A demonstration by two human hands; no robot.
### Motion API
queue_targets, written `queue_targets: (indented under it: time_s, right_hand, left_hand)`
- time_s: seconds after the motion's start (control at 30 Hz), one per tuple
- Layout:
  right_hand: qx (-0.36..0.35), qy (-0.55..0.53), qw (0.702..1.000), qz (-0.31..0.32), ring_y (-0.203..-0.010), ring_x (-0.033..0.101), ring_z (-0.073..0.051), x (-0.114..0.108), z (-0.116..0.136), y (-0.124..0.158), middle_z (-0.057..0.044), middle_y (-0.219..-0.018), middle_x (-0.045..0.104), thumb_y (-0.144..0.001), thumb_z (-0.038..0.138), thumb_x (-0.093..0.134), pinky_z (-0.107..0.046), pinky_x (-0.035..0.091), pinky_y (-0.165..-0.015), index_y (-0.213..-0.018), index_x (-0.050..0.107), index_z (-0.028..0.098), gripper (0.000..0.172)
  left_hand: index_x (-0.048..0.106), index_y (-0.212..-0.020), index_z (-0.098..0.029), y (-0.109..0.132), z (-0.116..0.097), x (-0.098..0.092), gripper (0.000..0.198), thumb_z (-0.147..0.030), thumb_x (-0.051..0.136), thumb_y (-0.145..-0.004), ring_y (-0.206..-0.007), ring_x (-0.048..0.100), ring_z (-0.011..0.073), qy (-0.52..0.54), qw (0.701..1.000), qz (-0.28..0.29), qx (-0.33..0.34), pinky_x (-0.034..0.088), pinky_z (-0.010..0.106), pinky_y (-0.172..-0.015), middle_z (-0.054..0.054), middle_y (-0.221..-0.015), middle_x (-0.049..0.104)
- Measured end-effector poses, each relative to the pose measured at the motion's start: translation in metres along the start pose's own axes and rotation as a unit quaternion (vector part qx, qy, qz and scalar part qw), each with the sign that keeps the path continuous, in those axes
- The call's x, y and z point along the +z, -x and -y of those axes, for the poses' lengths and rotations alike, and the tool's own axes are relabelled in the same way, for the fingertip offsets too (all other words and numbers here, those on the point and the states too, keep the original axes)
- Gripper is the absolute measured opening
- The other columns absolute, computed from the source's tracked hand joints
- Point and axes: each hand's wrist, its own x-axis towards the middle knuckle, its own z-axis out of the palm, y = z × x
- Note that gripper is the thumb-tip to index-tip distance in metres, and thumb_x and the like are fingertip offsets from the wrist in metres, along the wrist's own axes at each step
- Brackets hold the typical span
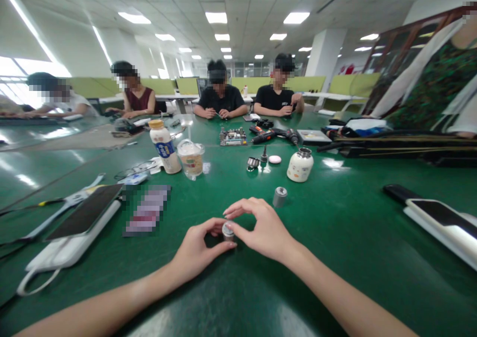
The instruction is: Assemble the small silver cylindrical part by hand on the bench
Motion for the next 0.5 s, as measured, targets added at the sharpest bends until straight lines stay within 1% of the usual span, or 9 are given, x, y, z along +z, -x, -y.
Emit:
queue_targets:
  time_s: [0.07,0.17,0.27,0.33,0.4,0.5]
  right_hand:
    - [-0.007,0.005,1.000,0.011,-0.089,0.066,-0.022,0.003,0.001,0.001,0.000,-0.090,0.074,-0.078,0.018,0.067,-0.040,0.044,-0.087,-0.091,0.068,0.027,0.015]
    - [0.012,-0.023,1.000,0.007,-0.087,0.067,-0.021,0.006,0.002,0.001,0.000,-0.087,0.074,-0.079,0.017,0.067,-0.040,0.046,-0.087,-0.090,0.068,0.026,0.015]
    - [0.041,-0.077,0.996,-0.026,-0.086,0.069,-0.020,0.004,-0.002,-0.002,0.000,-0.088,0.074,-0.080,0.020,0.066,-0.037,0.049,-0.086,-0.093,0.066,0.023,0.014]
    - [0.048,-0.087,0.993,-0.058,-0.085,0.069,-0.019,0.001,-0.010,-0.004,-0.001,-0.090,0.073,-0.080,0.023,0.067,-0.034,0.051,-0.083,-0.093,0.065,0.022,0.013]
    - [0.045,-0.054,0.995,-0.076,-0.084,0.069,-0.019,-0.001,-0.024,-0.006,-0.001,-0.089,0.073,-0.080,0.023,0.067,-0.033,0.050,-0.082,-0.090,0.065,0.022,0.010]
    - [0.041,0.030,0.997,-0.058,-0.083,0.068,-0.019,0.001,-0.049,-0.004,0.000,-0.085,0.073,-0.079,0.021,0.067,-0.036,0.048,-0.082,-0.085,0.068,0.022,0.006]
  left_hand:
    - [0.067,-0.101,-0.022,0.000,0.000,0.000,0.030,-0.031,0.075,-0.073,-0.079,0.066,0.0173,-0.006,1.000,-0.004,-0.004,0.053,0.028,-0.076,0.000,-0.088,0.073]
    - [0.066,-0.102,-0.022,0.000,0.000,0.000,0.031,-0.032,0.075,-0.074,-0.081,0.066,0.0176,-0.006,1.000,-0.001,-0.007,0.053,0.028,-0.077,0.001,-0.090,0.073]
    - [0.066,-0.102,-0.021,0.000,0.000,0.000,0.031,-0.031,0.075,-0.074,-0.082,0.066,0.0174,-0.005,1.000,0.004,-0.005,0.052,0.027,-0.077,0.001,-0.092,0.073]
    - [0.067,-0.100,-0.022,0.000,0.000,-0.001,0.030,-0.031,0.076,-0.073,-0.082,0.066,0.0170,-0.004,1.000,0.002,-0.005,0.051,0.026,-0.077,0.000,-0.092,0.073]
    - [0.067,-0.100,-0.022,0.000,0.000,-0.001,0.030,-0.031,0.077,-0.073,-0.082,0.066,0.0168,-0.005,1.000,0.000,-0.005,0.051,0.025,-0.077,0.000,-0.091,0.073]
    - [0.067,-0.100,-0.021,0.000,0.000,0.000,0.030,-0.030,0.077,-0.073,-0.082,0.066,0.0165,-0.003,1.000,-0.001,-0.008,0.050,0.025,-0.076,0.000,-0.091,0.073]
